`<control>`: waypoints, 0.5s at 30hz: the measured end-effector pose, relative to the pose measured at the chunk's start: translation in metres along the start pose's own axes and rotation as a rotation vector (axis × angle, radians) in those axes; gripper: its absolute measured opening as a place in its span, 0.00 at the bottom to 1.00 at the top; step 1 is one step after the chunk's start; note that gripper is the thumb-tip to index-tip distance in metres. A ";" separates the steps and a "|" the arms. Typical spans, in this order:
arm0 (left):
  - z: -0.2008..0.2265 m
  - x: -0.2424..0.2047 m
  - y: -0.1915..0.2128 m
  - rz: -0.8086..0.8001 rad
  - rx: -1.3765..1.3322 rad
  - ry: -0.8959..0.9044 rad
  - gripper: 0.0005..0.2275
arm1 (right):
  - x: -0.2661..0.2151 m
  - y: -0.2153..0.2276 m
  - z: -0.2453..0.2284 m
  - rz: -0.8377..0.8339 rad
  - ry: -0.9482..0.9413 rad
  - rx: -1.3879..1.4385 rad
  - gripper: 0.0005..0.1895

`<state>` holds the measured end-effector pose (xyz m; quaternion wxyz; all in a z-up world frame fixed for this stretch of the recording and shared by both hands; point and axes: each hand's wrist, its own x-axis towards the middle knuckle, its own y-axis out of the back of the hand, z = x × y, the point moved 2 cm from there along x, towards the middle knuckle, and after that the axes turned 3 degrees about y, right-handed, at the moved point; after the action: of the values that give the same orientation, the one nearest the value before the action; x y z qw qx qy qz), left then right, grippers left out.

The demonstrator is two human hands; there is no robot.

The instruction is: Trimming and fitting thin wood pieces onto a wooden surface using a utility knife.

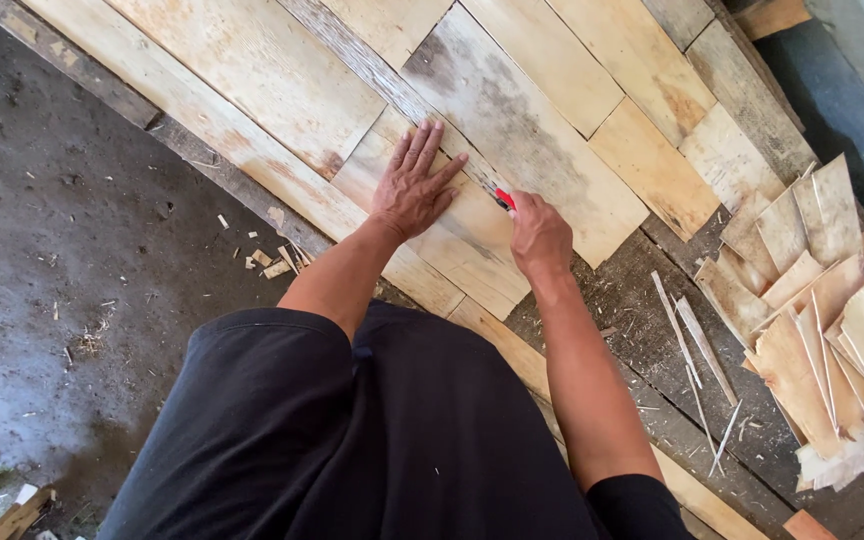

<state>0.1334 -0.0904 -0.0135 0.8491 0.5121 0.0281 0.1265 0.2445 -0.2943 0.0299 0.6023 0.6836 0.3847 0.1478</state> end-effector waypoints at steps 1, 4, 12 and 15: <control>0.000 0.000 0.000 0.001 0.014 0.004 0.24 | 0.003 0.005 -0.004 0.004 0.018 -0.047 0.09; 0.000 0.000 0.003 -0.009 -0.007 0.007 0.24 | 0.006 0.007 -0.003 0.040 0.071 -0.007 0.12; 0.000 0.000 0.000 0.002 0.005 0.002 0.25 | 0.007 0.012 -0.005 0.075 0.125 -0.011 0.11; 0.000 0.000 0.001 0.008 0.003 -0.003 0.25 | 0.010 0.009 -0.004 0.064 0.125 -0.017 0.11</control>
<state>0.1335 -0.0897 -0.0129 0.8479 0.5136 0.0250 0.1289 0.2519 -0.2844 0.0368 0.5778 0.6799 0.3984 0.2126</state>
